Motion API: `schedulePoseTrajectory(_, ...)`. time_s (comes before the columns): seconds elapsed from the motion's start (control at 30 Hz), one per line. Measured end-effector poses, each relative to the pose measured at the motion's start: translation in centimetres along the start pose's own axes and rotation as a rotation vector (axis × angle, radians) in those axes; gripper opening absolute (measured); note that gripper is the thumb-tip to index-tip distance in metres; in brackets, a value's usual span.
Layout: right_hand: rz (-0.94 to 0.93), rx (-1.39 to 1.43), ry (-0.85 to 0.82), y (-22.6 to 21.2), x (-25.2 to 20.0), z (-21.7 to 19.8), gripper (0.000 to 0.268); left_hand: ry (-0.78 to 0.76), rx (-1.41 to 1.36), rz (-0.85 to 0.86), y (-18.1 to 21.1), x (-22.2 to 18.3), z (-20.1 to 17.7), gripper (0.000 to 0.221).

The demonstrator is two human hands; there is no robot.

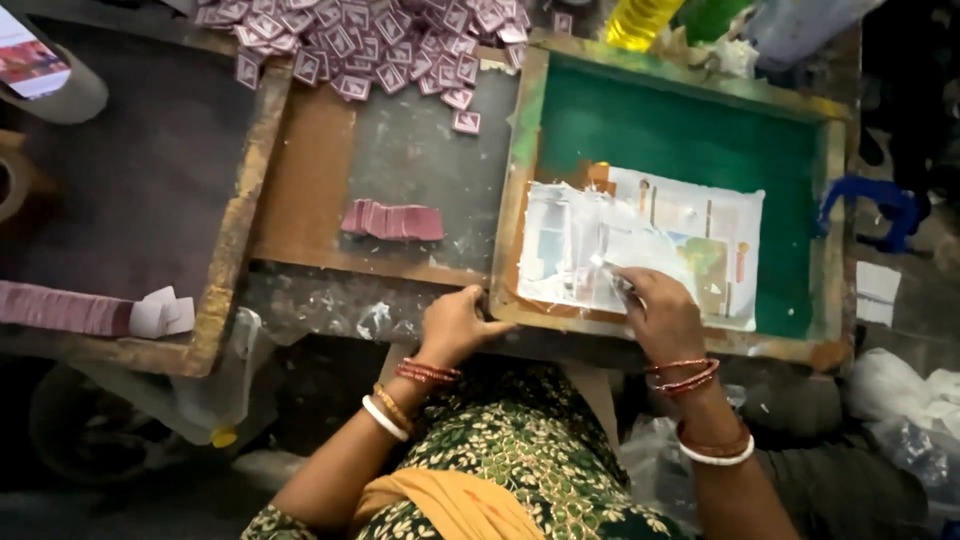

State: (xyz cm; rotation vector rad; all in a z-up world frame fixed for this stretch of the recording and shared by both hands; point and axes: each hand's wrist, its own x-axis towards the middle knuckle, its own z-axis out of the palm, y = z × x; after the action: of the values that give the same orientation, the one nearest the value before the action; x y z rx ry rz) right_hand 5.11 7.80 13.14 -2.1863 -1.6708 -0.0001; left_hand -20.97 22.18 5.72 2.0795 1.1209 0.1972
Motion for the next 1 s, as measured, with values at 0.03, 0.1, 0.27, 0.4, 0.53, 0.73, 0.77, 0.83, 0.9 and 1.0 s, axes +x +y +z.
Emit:
schedulePoseTrajectory(0.03,-0.045,0.065,0.037,-0.8,1.1,-0.2,0.026,0.001,-0.114,-0.011,0.2,0.1,-0.1,0.062)
schedulePoseTrajectory(0.1,-0.085,0.096,0.049,-0.9,4.3,0.2,0.024,0.009,-0.176,0.021,0.1,0.4,0.4,0.062)
schedulePoseTrajectory(0.27,-0.204,0.058,-0.042,1.1,10.9,2.3,0.021,0.04,-0.181,0.098,-1.3,0.2,2.1,0.061)
schedulePoseTrajectory(0.4,-0.196,0.045,-0.117,1.5,11.2,3.1,0.022,0.094,-0.18,0.151,-0.7,-0.2,1.3,0.059)
schedulePoseTrajectory(0.53,-0.148,0.091,-0.199,0.2,6.5,3.1,0.023,0.148,-0.187,0.204,-1.0,-0.3,1.9,0.054)
schedulePoseTrajectory(0.73,-0.117,0.18,-0.04,-3.7,-0.6,1.3,0.03,0.173,-0.184,0.182,-0.4,-0.6,1.5,0.052)
schedulePoseTrajectory(0.77,-0.119,0.181,-0.034,-3.6,-1.5,1.3,0.03,0.176,-0.18,0.186,0.8,-0.9,0.2,0.052)
schedulePoseTrajectory(0.83,-0.11,0.235,0.315,-3.1,-2.7,1.2,0.03,0.068,-0.54,0.3,3.2,-1.2,-2.4,0.049)
schedulePoseTrajectory(0.9,-0.132,0.274,0.487,-3.7,-2.0,-0.9,0.021,-0.003,-0.591,0.464,6.8,-1.9,-5.2,0.051)
schedulePoseTrajectory(1.0,-0.108,0.27,0.738,-1.0,-3.5,-3.8,0.014,-0.179,-0.723,0.772,10.7,-3.8,-6.3,0.057)
